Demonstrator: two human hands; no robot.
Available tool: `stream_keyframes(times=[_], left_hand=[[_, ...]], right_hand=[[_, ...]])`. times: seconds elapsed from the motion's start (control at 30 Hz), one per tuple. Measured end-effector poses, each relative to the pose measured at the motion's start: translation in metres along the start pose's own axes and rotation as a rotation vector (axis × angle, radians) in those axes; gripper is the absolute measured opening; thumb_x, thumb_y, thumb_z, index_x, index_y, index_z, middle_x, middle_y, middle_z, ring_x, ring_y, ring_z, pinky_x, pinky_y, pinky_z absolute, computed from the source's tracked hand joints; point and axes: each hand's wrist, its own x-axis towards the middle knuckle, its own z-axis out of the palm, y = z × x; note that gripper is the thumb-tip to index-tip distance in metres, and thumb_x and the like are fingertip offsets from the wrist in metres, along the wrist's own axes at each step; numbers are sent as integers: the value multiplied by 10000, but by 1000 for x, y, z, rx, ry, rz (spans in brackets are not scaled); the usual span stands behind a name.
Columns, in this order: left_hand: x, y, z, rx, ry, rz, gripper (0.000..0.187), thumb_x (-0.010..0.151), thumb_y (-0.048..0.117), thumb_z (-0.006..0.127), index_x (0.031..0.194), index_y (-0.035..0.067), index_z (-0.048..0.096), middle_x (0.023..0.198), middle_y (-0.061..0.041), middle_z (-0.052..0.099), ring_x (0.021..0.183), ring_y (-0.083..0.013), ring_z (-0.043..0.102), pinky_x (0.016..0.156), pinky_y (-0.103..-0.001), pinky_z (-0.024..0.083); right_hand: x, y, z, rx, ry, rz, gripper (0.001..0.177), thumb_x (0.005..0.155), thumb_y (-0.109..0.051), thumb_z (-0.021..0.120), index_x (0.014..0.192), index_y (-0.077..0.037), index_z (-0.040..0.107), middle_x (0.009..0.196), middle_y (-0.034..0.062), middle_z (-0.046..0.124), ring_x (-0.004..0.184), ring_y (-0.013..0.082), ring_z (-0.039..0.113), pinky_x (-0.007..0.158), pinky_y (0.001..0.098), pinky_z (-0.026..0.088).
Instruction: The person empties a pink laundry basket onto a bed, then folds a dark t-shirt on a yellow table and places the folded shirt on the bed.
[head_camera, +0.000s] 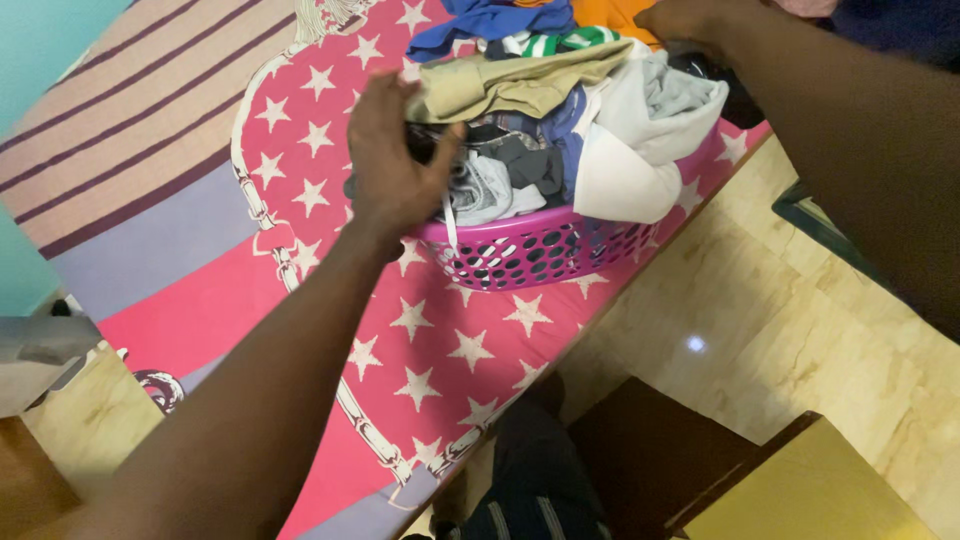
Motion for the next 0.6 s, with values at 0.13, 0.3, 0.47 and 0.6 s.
stream_keyframes(times=[0.13,0.3,0.47,0.6], left_hand=[[-24,54,-4,49,-349,138,1391,562,621,987,1471,-156,276,1584,-341,223,1498,-458,197,1173,-666,209],[-39,76,-1,208,-691,-68,1491,510,486,982,1557,-71,78,1668,-265,16,1577,-389,72,1168,-595,293],[-31,63,0,83,-631,-78,1450,545,487,989,1558,-55,105,1656,-270,88,1546,-396,147,1165,-541,337],[-1,40,3,76,-612,-125,1334,623,505,964,1561,-23,176,1610,-284,225,1484,-424,279,1183,-479,336]], right_hand=[[-28,-32,-7,-283,40,-105,387,867,-185,705,1206,1,718,1087,244,712,922,354,679,794,495,543],[-73,-59,-5,73,130,-798,556,711,-52,620,1262,16,603,1150,221,692,1062,324,667,863,431,538],[-130,-88,-13,-214,210,-804,474,860,-56,631,1330,2,634,1187,255,677,1130,420,651,970,523,495],[-185,-107,-2,-106,338,-999,502,1006,-262,652,1387,59,596,1328,289,608,1259,453,569,1088,541,439]])
